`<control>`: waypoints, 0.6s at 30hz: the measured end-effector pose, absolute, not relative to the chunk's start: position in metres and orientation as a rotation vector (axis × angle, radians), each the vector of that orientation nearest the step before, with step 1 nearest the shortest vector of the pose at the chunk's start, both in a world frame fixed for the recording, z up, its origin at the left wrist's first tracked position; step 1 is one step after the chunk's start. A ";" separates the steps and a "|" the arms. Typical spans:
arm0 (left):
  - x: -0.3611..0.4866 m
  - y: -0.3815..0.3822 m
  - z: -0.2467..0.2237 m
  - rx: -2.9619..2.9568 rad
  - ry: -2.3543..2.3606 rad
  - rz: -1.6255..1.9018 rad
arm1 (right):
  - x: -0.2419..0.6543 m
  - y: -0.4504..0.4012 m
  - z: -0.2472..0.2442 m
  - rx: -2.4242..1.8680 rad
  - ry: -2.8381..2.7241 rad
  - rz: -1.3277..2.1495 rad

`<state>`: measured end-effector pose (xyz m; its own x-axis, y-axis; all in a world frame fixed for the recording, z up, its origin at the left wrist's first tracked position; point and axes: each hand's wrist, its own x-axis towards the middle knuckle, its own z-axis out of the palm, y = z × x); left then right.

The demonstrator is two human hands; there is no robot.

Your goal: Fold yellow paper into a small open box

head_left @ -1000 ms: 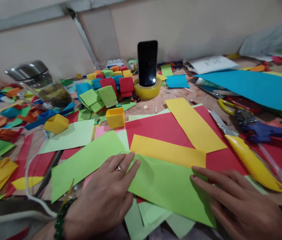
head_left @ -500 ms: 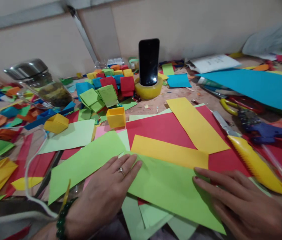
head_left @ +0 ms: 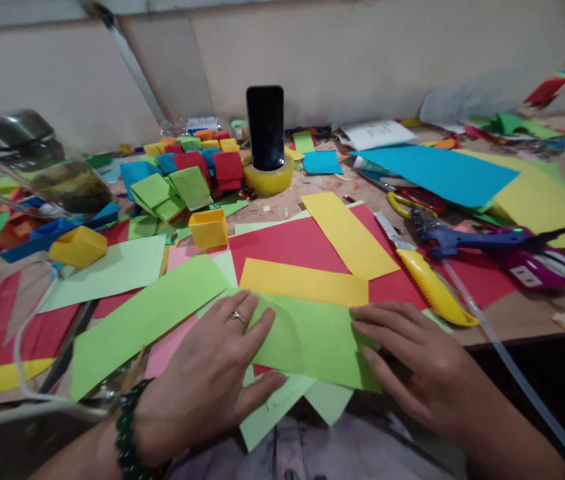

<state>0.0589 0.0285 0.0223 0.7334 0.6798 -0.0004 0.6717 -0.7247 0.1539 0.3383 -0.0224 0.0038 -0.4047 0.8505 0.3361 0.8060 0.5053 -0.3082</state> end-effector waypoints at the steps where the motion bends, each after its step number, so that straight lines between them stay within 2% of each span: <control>1: 0.060 0.030 0.022 2.769 1.036 0.099 | 0.337 -0.023 0.005 -1.374 -2.307 0.149; 13: 0.081 0.032 0.030 2.853 0.960 0.036 | 0.314 -0.038 0.007 -1.558 -2.461 -0.101; 18: 0.085 0.036 0.031 2.860 0.875 0.039 | 0.312 -0.037 0.004 -1.414 -2.454 -0.021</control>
